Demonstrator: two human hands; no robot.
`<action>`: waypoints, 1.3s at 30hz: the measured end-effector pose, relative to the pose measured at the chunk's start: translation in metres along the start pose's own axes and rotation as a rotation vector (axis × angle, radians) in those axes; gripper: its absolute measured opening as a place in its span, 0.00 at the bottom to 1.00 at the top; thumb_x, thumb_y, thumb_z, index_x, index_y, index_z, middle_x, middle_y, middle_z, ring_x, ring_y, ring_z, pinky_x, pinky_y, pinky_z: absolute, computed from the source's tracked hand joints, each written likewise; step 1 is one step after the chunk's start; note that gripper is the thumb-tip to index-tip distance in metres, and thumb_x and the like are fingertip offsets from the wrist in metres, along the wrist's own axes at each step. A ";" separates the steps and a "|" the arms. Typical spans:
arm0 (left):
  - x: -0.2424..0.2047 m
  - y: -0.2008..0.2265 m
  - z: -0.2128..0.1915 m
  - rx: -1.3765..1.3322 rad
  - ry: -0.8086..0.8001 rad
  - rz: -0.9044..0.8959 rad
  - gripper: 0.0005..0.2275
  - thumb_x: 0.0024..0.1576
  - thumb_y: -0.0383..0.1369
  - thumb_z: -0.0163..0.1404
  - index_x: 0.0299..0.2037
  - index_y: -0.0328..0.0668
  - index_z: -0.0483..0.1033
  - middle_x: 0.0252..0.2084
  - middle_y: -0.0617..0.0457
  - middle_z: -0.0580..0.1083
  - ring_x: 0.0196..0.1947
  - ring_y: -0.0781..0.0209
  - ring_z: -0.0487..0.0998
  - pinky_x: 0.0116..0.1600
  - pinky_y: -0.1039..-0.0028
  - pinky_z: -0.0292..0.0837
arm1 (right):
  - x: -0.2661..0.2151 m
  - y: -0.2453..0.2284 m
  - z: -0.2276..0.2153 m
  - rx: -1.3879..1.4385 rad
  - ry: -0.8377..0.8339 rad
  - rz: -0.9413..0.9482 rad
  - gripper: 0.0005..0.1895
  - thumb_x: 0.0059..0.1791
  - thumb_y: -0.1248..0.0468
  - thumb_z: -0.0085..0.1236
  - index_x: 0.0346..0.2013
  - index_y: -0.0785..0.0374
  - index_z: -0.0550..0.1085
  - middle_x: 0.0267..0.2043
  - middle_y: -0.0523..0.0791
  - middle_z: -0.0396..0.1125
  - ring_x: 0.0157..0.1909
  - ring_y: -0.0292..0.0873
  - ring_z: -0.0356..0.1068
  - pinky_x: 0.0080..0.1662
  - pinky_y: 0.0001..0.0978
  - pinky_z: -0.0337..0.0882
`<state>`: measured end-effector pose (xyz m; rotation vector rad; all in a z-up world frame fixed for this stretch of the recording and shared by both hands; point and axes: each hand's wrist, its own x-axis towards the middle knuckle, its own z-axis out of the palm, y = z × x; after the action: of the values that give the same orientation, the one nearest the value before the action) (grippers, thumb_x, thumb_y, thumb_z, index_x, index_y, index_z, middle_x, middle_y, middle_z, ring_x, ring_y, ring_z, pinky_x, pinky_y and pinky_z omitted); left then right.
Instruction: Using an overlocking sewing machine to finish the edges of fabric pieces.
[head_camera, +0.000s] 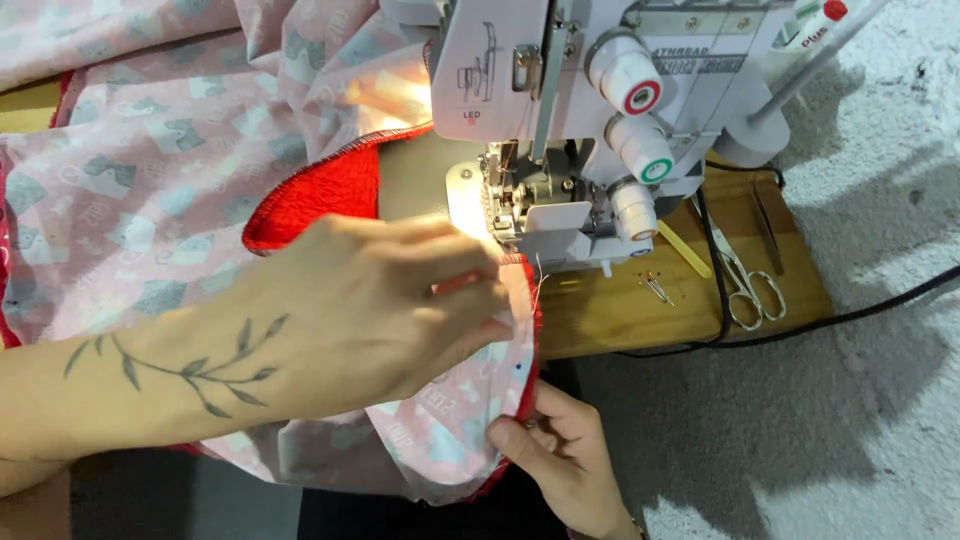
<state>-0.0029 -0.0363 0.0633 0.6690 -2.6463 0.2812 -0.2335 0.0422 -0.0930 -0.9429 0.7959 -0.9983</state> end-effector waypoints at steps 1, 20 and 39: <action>-0.002 0.001 0.002 0.002 0.000 -0.003 0.05 0.66 0.32 0.52 0.37 0.47 0.77 0.39 0.56 0.73 0.35 0.56 0.74 0.23 0.65 0.65 | -0.001 -0.001 0.000 -0.001 -0.004 0.001 0.14 0.51 0.66 0.62 0.47 0.74 0.79 0.31 0.41 0.68 0.31 0.31 0.60 0.32 0.23 0.60; -0.021 0.001 0.018 0.298 0.074 -0.051 0.14 0.62 0.24 0.46 0.57 0.34 0.75 0.48 0.50 0.70 0.27 0.62 0.66 0.27 0.75 0.60 | 0.041 -0.049 0.020 -0.652 0.503 -0.771 0.09 0.53 0.65 0.53 0.40 0.70 0.72 0.31 0.51 0.73 0.29 0.40 0.74 0.33 0.22 0.78; -0.016 -0.005 0.023 0.191 0.205 -0.165 0.04 0.67 0.31 0.51 0.45 0.40 0.76 0.47 0.55 0.78 0.45 0.57 0.79 0.46 0.70 0.76 | 0.044 -0.030 0.020 -0.633 0.506 -0.594 0.27 0.51 0.44 0.51 0.45 0.66 0.73 0.27 0.44 0.66 0.25 0.33 0.60 0.28 0.21 0.59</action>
<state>0.0049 -0.0406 0.0367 0.8641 -2.3729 0.5295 -0.2107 -0.0004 -0.0634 -1.5534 1.3428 -1.5801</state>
